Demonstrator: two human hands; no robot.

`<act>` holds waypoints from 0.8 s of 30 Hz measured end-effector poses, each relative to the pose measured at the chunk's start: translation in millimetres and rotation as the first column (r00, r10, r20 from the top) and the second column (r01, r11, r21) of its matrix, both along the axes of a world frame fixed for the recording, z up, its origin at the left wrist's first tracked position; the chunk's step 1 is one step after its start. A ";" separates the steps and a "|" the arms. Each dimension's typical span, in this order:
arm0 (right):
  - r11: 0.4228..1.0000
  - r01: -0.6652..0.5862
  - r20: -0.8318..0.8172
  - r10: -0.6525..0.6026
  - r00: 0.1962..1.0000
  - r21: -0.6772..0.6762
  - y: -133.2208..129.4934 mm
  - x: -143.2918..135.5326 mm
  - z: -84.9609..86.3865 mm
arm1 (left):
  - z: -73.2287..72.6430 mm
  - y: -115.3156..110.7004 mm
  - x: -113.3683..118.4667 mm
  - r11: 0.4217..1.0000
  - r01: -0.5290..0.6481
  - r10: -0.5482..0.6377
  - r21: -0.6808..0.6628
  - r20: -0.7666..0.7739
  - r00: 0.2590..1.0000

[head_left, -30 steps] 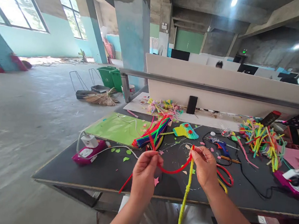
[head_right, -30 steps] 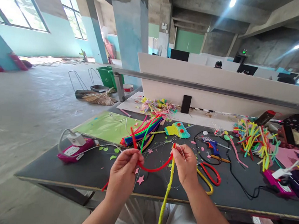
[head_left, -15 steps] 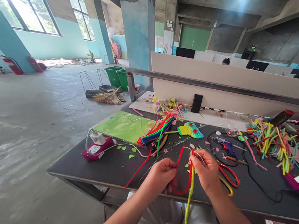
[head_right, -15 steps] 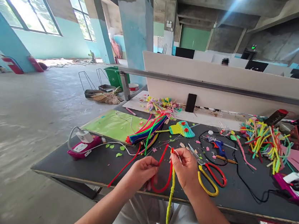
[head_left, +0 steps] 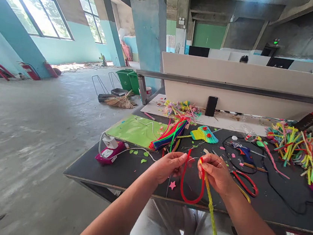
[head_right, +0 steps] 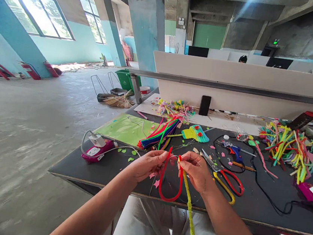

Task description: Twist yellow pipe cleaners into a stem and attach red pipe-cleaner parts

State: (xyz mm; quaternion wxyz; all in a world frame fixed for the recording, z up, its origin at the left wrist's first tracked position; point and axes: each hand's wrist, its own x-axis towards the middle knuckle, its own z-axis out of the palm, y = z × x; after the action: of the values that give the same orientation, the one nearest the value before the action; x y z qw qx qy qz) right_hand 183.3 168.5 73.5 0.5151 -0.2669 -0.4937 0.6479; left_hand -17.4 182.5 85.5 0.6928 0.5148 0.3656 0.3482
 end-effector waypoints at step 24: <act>0.960 0.230 -0.126 -0.251 0.960 -0.156 -13.8 -2.5 -18.3 | -23.6 57.1 -72.4 0.808 -0.488 0.589 -0.331 0.412 0.696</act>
State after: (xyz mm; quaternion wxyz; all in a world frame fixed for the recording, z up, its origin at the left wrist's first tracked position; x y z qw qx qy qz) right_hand 180.8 154.7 55.2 0.6045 -0.3129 -0.3721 0.6311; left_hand -89.7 239.5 61.9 0.6764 0.2063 0.3427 0.6185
